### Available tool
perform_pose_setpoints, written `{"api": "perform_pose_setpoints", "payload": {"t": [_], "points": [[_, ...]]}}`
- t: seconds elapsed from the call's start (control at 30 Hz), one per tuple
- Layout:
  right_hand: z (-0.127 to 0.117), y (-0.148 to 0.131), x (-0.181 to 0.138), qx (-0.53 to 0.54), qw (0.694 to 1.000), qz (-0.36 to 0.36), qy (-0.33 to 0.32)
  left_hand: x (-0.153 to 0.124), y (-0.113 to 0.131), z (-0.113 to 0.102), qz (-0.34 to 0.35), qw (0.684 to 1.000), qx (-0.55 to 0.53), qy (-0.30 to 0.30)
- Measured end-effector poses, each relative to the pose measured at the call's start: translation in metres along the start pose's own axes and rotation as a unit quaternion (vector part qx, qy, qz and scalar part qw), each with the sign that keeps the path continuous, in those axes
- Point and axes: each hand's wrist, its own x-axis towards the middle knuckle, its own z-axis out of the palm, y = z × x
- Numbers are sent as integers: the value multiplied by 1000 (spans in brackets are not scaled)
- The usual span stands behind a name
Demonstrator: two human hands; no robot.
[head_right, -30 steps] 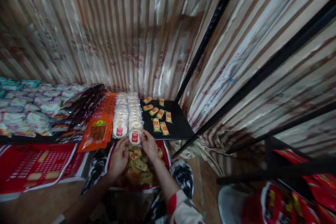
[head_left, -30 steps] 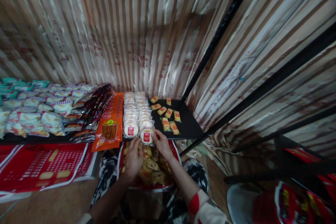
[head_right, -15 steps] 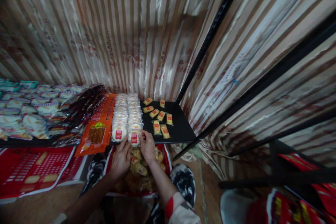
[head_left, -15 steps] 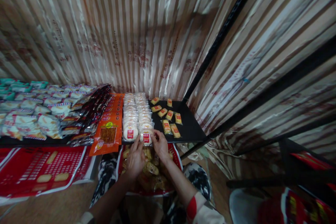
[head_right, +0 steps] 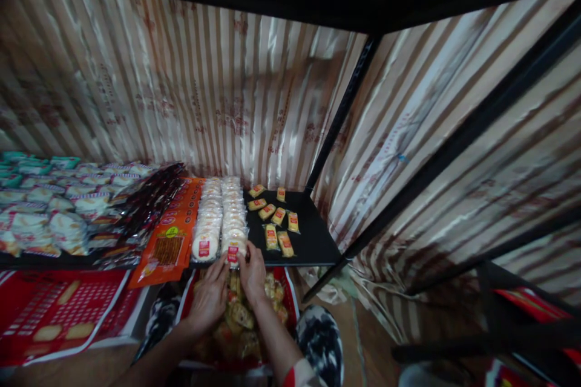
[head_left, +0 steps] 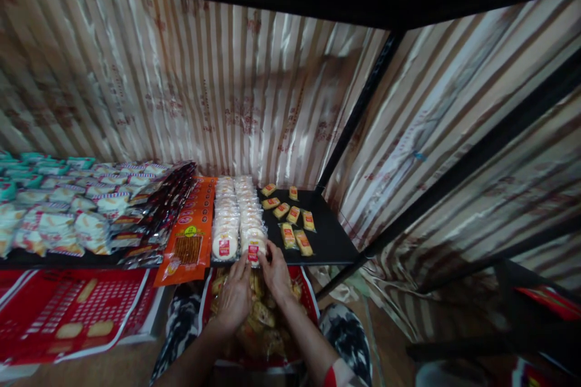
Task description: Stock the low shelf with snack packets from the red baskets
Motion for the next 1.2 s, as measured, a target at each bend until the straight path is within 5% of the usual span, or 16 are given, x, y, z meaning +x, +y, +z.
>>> {"api": "perform_pose_setpoints", "payload": {"t": [0.33,0.87,1.2], "points": [[4,15,5,29,999,-38,21,5,-3,17,-14,999,32,14],[3,18,9,127,990,-27,-52,6,20,-19,-27,984,66,-164],[6,18,7,114,992,-34,-30,8,10,-18,-20,992,9,-125]]}}
